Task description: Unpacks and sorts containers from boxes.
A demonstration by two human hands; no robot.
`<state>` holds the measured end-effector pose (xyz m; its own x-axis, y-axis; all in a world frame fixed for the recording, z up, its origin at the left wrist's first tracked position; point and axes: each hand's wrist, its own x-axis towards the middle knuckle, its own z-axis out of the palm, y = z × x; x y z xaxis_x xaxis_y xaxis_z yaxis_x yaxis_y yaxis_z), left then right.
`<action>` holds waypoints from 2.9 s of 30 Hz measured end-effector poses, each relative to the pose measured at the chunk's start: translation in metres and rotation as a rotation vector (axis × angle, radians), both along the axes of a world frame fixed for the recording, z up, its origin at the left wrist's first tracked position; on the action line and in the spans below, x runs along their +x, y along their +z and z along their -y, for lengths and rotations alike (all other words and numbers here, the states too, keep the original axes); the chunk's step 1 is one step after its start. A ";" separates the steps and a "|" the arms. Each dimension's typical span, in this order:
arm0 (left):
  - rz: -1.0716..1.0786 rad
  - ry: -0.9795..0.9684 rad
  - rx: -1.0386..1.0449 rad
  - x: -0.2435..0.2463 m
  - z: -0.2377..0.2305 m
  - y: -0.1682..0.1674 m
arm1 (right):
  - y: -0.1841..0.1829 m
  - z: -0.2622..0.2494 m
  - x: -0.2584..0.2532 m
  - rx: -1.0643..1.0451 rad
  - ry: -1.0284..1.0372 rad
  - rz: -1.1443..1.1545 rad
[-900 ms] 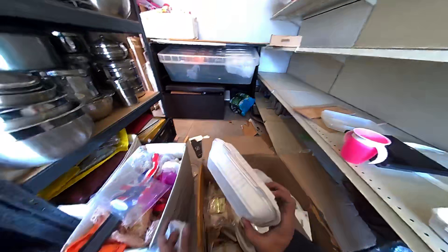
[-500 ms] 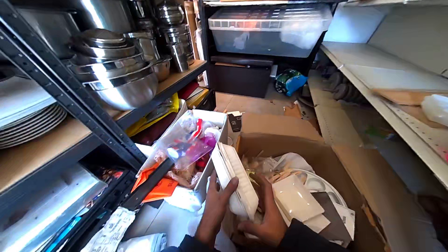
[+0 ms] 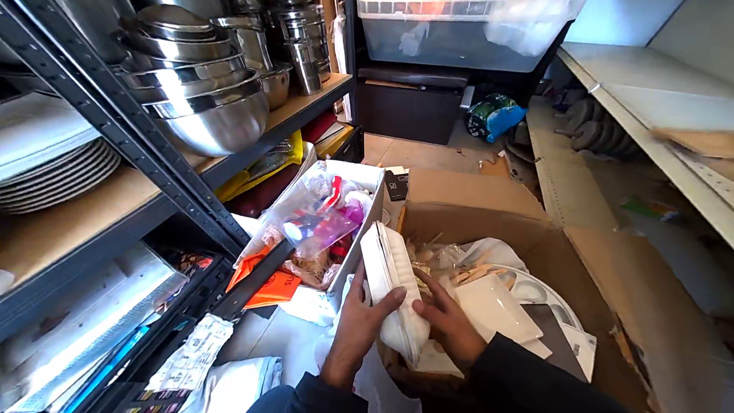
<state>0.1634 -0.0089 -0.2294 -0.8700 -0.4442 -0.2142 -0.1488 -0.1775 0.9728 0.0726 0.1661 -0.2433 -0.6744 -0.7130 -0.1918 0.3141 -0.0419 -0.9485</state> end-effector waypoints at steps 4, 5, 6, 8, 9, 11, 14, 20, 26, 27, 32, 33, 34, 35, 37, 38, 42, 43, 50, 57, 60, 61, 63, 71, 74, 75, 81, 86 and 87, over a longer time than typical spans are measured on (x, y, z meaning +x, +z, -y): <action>0.021 0.014 -0.027 0.002 0.006 0.005 | -0.008 -0.001 -0.010 0.019 -0.086 0.147; 0.074 0.018 -0.097 0.001 0.005 0.006 | -0.010 -0.001 -0.010 0.006 -0.032 0.101; 0.147 0.007 -0.179 0.000 0.005 0.006 | -0.011 0.000 -0.009 -0.016 0.020 0.048; 0.201 -0.035 -0.245 -0.003 0.003 0.003 | -0.008 0.004 -0.005 -0.054 0.066 -0.049; 0.175 -0.061 -0.218 -0.004 0.002 0.001 | -0.009 0.005 -0.004 -0.054 0.055 -0.064; 0.119 -0.100 -0.133 -0.004 0.002 0.000 | -0.009 0.004 -0.007 -0.023 0.005 0.009; 0.116 -0.095 -0.122 -0.004 0.006 0.001 | -0.010 0.001 -0.015 0.044 -0.073 0.078; 0.179 -0.125 -0.234 -0.002 0.006 0.001 | -0.011 0.005 -0.007 -0.045 0.063 -0.053; 0.026 -0.102 -0.016 0.011 0.021 0.009 | 0.007 -0.009 -0.009 -0.062 -0.144 0.066; -0.011 -0.049 0.051 0.014 0.024 0.015 | 0.012 -0.011 -0.011 -0.098 -0.235 0.096; -0.266 0.104 0.266 0.018 0.028 0.026 | 0.000 -0.022 -0.046 -0.082 -0.228 0.244; -0.303 0.108 0.212 0.019 0.027 0.021 | 0.007 -0.020 -0.048 0.056 -0.280 0.231; -0.348 0.095 0.137 0.020 0.026 0.014 | 0.006 -0.021 -0.056 0.135 -0.275 0.186; -0.398 0.053 0.053 0.020 0.027 0.004 | -0.001 -0.024 -0.068 0.169 -0.265 0.093; -0.462 -0.048 -0.181 0.012 0.023 -0.016 | -0.013 -0.034 -0.092 0.182 -0.279 -0.144; -0.480 -0.072 -0.305 0.005 0.020 -0.023 | -0.014 -0.039 -0.099 0.174 -0.311 -0.250; -0.520 -0.137 -0.425 -0.022 0.013 -0.040 | -0.007 -0.051 -0.113 0.308 -0.540 -0.605; -0.542 -0.155 -0.409 -0.026 0.011 -0.042 | -0.005 -0.055 -0.116 0.320 -0.585 -0.635; -0.544 -0.144 -0.419 -0.034 0.009 -0.042 | -0.003 -0.063 -0.123 0.235 -0.706 -0.678; -0.540 -0.150 -0.460 -0.035 0.009 -0.038 | -0.002 -0.064 -0.126 0.173 -0.736 -0.749; -0.518 -0.141 -0.430 -0.034 0.008 -0.036 | 0.002 -0.063 -0.125 0.121 -0.729 -0.776; -0.515 -0.135 -0.407 -0.034 0.008 -0.036 | 0.002 -0.063 -0.125 0.102 -0.719 -0.789; -0.531 -0.120 -0.343 -0.034 0.010 -0.036 | 0.005 -0.063 -0.126 0.105 -0.689 -0.820; -0.477 -0.144 -0.037 -0.031 0.014 -0.024 | 0.018 -0.065 -0.118 0.086 -0.596 -0.755; -0.473 -0.107 -0.044 -0.039 0.010 -0.021 | 0.020 -0.065 -0.113 0.060 -0.480 -0.738; -0.449 -0.111 -0.086 -0.041 0.008 -0.020 | 0.020 -0.063 -0.109 0.059 -0.441 -0.741; -0.319 -0.226 -0.258 -0.034 -0.013 -0.019 | 0.013 -0.043 -0.081 0.150 -0.225 -0.718; -0.373 -0.256 -0.296 -0.035 -0.010 -0.019 | 0.013 -0.043 -0.069 0.087 -0.169 -0.642; -0.374 -0.271 -0.305 -0.036 -0.012 -0.019 | 0.016 -0.044 -0.066 0.140 -0.160 -0.657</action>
<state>0.1277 0.0032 -0.2483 -0.9537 -0.1874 0.2352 0.2160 0.1174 0.9693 0.0062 0.2097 -0.2271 -0.7770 -0.5935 0.2098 -0.3276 0.0966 -0.9399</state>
